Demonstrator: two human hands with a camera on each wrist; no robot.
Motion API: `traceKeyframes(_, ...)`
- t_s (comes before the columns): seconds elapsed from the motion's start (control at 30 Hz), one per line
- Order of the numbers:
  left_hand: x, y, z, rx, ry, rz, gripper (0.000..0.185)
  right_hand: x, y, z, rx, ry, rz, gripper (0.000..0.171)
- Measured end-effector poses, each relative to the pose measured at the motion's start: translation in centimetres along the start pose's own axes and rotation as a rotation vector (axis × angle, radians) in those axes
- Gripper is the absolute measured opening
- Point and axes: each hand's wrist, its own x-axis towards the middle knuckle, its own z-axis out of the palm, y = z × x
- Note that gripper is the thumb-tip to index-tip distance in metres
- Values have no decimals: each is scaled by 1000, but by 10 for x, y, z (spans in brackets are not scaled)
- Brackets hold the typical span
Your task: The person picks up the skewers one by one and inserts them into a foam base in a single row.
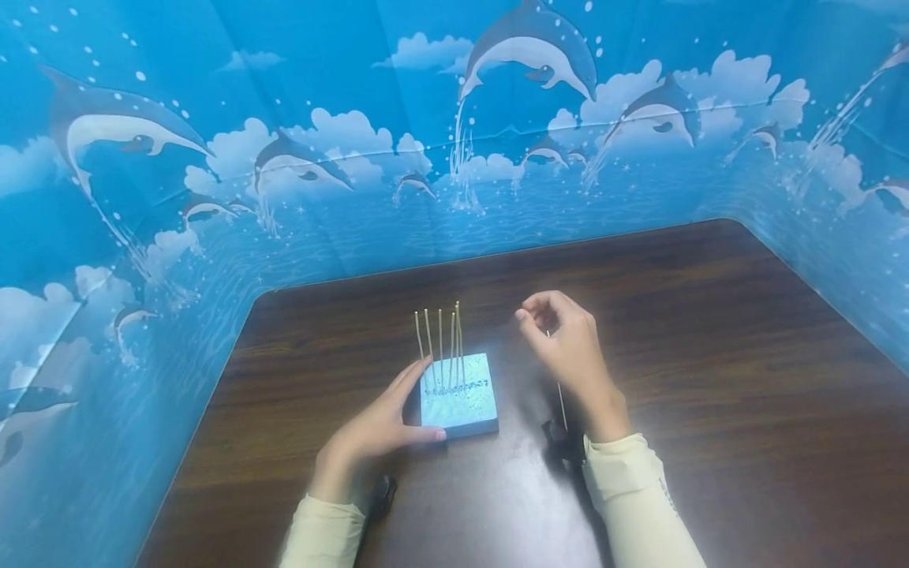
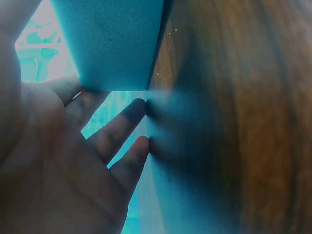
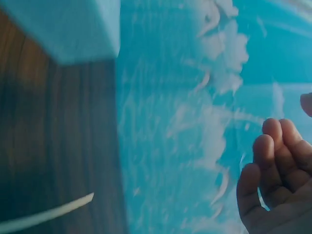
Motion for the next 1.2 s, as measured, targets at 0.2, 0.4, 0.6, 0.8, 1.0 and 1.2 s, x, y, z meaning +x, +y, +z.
traceKeyframes(0.2,0,0,0,5,0,-2,116,-4,30,-10,-88,-31,153,11)
traceKeyframes(0.4,1,0,0,2,2,5,115,-11,54,-11,-151,-117,243,19)
traceKeyframes(0.6,1,-1,0,3,1,4,115,-19,70,-7,-196,-230,297,29)
traceKeyframes(0.8,0,0,0,9,-1,-5,114,-26,77,-7,-306,-355,352,43)
traceKeyframes(1.0,0,2,0,12,-1,-8,114,-32,85,-6,-349,-406,371,46)
traceKeyframes(1.2,0,1,0,11,-4,-9,115,-34,87,-6,-337,-405,366,42)
